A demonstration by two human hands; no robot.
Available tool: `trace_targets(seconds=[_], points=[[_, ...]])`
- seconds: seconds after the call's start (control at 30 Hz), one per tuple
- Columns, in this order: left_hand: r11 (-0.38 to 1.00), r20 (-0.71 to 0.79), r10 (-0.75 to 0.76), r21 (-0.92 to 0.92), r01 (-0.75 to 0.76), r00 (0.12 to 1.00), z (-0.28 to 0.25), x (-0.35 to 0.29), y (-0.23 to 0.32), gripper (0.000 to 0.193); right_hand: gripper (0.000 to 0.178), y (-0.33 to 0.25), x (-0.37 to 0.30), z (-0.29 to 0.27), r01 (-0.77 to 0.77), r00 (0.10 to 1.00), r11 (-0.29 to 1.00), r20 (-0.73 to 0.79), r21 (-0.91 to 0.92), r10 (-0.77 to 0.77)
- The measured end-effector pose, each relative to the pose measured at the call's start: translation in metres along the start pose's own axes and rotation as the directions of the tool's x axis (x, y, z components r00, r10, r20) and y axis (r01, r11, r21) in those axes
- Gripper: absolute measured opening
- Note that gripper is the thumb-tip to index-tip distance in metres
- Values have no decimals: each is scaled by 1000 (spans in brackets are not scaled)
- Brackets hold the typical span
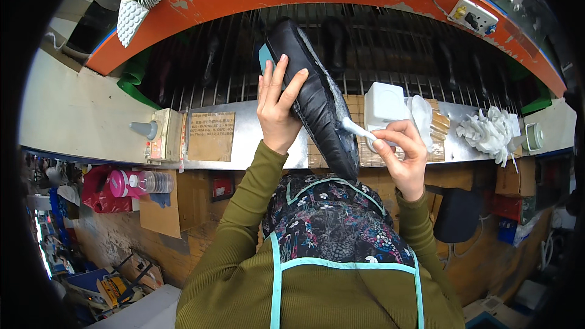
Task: The person scrubs a black shoe with a white brush, applying a white cleaning substance to the upper and sole. They repeatedly dip the brush into a container and continue scrubbing different areas of the shoe.
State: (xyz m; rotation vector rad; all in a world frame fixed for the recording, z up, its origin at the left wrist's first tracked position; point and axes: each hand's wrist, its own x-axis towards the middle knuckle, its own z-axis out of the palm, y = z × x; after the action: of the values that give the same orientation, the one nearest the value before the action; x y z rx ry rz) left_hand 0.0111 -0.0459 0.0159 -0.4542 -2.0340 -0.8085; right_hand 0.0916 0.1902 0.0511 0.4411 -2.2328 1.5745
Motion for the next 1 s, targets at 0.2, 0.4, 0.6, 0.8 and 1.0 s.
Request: trace_targets(seconds=[0.2,0.4,0.6,0.8,1.0], points=[[999,32,-23,-34,24,999,6,3,2,65,15,-5,-11,-15,-21,1000,1000,18,-21,22],[992,74,-78,-94,85,994,17,6,7,67,16,-7,-18,-25,-12,1000,999,-20,-35,12],[974,148,-138,-161,162,979,26,10,15,70,16,-8,-18,-37,11,1000,998,-25,-60,-13],[932,261,-208,-241,272,943,32,11,25,75,17,-7,-9,-45,56,998,998,-26,-22,-56],[864,341,-215,-371,340,915,38,11,33,82,16,-7,13,-51,138,990,990,20,0,-138]])
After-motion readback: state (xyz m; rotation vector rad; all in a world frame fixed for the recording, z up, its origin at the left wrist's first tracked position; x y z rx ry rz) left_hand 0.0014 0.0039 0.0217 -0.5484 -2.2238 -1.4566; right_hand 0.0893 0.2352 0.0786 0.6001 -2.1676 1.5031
